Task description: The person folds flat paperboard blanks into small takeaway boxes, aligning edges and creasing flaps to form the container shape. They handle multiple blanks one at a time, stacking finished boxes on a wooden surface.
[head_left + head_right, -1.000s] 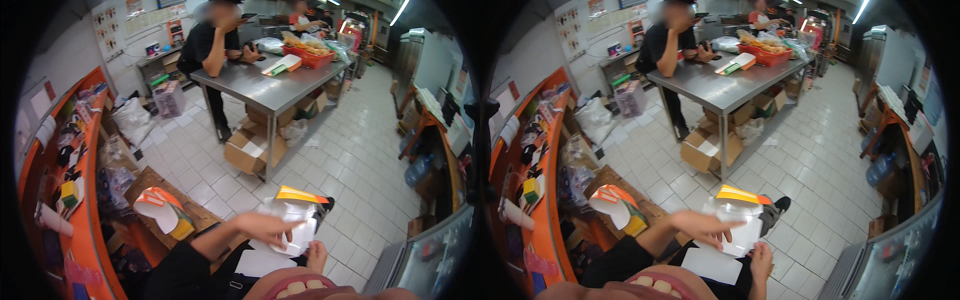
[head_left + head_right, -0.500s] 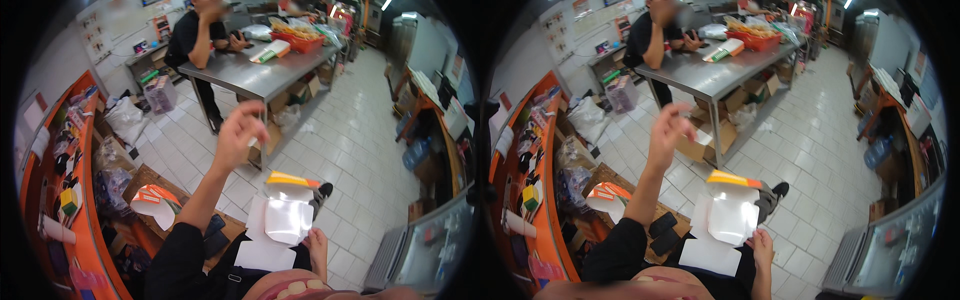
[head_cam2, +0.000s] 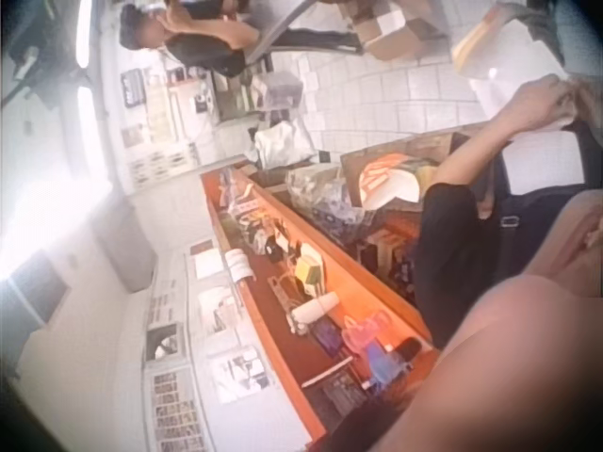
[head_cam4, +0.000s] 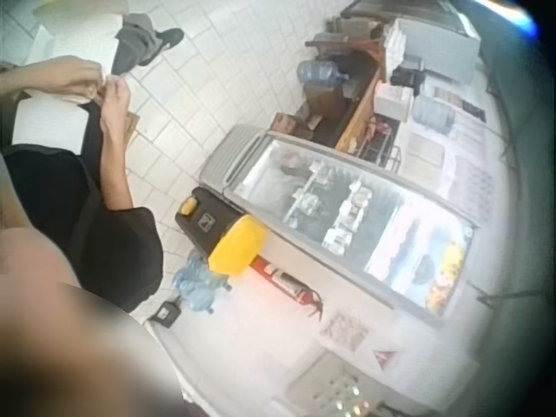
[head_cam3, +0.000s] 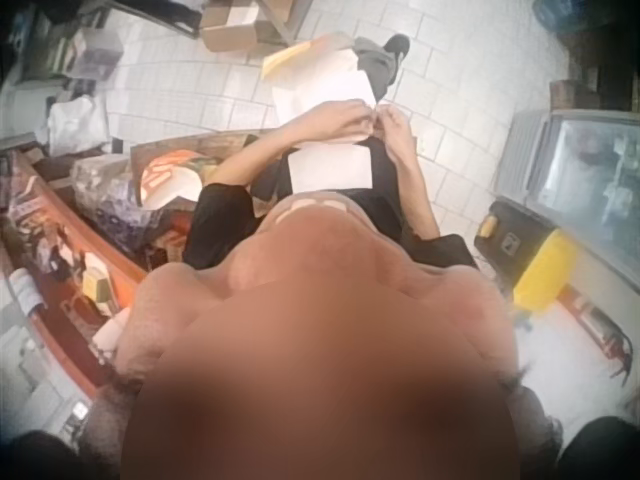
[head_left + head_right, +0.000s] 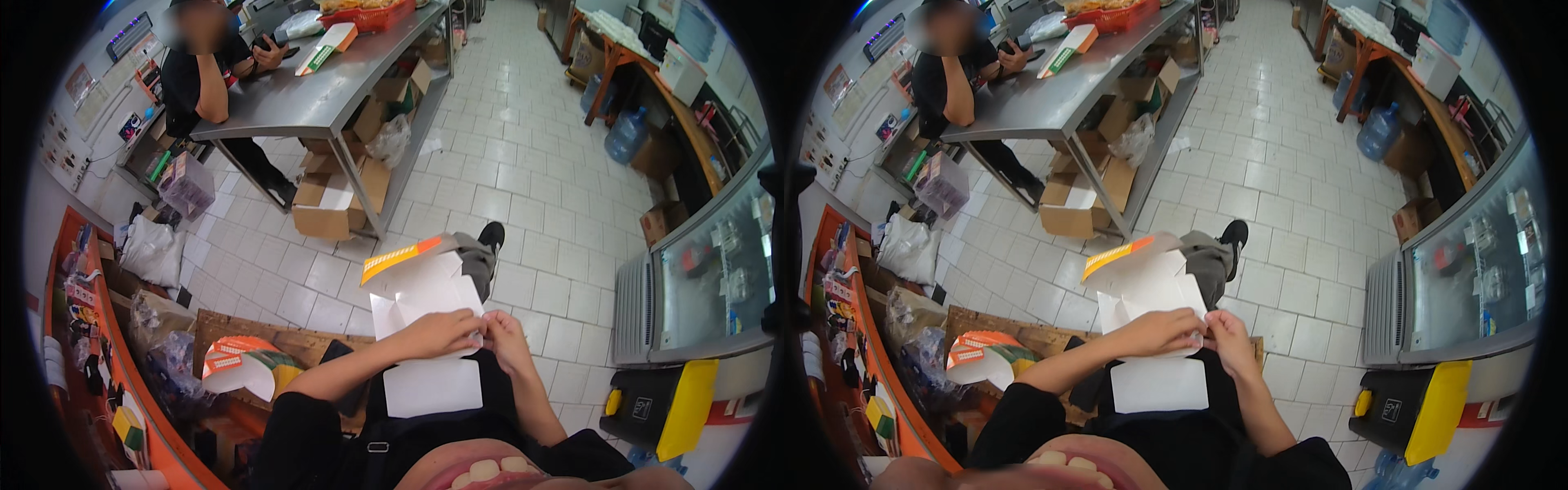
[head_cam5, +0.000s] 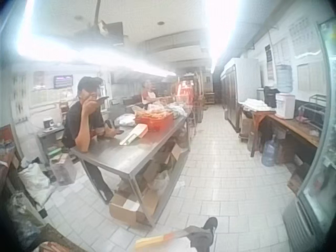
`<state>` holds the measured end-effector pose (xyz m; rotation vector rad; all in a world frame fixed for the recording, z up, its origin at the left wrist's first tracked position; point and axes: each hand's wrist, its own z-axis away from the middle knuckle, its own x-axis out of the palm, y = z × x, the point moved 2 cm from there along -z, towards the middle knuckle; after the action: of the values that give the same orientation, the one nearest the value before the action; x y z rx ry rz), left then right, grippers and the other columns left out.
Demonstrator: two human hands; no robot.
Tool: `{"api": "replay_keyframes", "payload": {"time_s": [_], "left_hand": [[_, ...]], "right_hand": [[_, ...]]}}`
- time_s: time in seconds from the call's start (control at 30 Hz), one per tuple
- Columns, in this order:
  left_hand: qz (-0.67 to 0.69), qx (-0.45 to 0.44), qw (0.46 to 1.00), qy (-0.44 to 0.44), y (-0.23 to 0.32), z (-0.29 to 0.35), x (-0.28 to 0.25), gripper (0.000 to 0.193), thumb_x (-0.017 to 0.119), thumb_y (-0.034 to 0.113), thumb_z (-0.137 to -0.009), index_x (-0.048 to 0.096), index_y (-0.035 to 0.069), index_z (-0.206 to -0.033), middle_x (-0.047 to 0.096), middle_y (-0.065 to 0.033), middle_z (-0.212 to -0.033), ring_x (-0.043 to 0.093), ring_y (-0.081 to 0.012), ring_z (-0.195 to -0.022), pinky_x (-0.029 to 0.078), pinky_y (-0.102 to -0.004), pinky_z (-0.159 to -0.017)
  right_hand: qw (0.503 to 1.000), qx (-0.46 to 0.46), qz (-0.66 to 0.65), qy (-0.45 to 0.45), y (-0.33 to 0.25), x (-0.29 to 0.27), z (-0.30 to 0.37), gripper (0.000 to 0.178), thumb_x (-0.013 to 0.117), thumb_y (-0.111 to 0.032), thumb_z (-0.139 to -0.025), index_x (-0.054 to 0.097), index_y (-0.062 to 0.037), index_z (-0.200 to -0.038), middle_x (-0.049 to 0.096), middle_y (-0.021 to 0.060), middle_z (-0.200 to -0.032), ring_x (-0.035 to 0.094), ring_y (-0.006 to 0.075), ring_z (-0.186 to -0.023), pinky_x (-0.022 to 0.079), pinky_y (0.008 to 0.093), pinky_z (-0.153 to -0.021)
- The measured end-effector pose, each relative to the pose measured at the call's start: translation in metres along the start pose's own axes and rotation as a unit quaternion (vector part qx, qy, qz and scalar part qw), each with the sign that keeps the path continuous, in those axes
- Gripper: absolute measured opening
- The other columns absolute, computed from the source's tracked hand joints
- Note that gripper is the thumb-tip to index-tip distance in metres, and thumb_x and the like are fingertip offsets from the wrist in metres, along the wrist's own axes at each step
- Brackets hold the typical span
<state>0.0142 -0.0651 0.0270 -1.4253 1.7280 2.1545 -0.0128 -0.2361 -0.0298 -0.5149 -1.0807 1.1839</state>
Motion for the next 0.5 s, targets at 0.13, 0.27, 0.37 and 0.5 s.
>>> {"api": "replay_keyframes", "payload": {"time_s": [0.13,0.27,0.37,0.5], "left_hand": [[0.042,-0.003,0.999,0.026,0.000,-0.002,-0.002,0.025,0.058,0.027,-0.088,0.053,0.008,-0.103,0.055,-0.0088,-0.093,0.057,-0.0278,-0.083,0.047,-0.0371,-0.071],[-0.032,0.022,0.999,0.026,0.006,-0.002,0.004,0.022,0.059,0.026,-0.088,0.055,0.007,-0.098,0.055,-0.0086,-0.093,0.057,-0.0271,-0.083,0.047,-0.0363,-0.072],[-0.042,0.037,0.996,0.064,0.007,-0.005,0.006,0.020,0.059,0.025,-0.087,0.056,0.006,-0.094,0.054,-0.0091,-0.090,0.057,-0.0273,-0.082,0.047,-0.0361,-0.072],[0.046,0.006,0.993,0.113,-0.005,-0.006,0.004,0.016,0.062,0.020,-0.086,0.058,0.006,-0.093,0.057,-0.0086,-0.088,0.059,-0.0255,-0.082,0.047,-0.0338,-0.073]], "right_hand": [[0.999,-0.026,-0.026,0.024,0.000,-0.002,-0.004,0.018,0.049,-0.021,-0.096,0.054,-0.0038,-0.094,0.059,0.0039,-0.082,0.059,0.0107,-0.072,0.054,0.0265,-0.066],[0.997,-0.042,-0.056,0.035,0.000,0.001,-0.005,0.017,0.047,-0.019,-0.096,0.053,-0.0031,-0.095,0.059,0.0050,-0.082,0.060,0.0118,-0.072,0.055,0.0278,-0.063],[0.991,-0.085,-0.087,0.063,0.001,0.004,-0.006,0.018,0.046,-0.019,-0.097,0.052,-0.0025,-0.095,0.060,0.0064,-0.087,0.060,0.0119,-0.073,0.055,0.0273,-0.061],[0.986,-0.131,-0.057,0.086,0.006,0.007,-0.004,0.018,0.046,-0.017,-0.097,0.052,-0.0007,-0.094,0.061,0.0094,-0.094,0.060,0.0102,-0.077,0.055,0.0254,-0.064]]}}
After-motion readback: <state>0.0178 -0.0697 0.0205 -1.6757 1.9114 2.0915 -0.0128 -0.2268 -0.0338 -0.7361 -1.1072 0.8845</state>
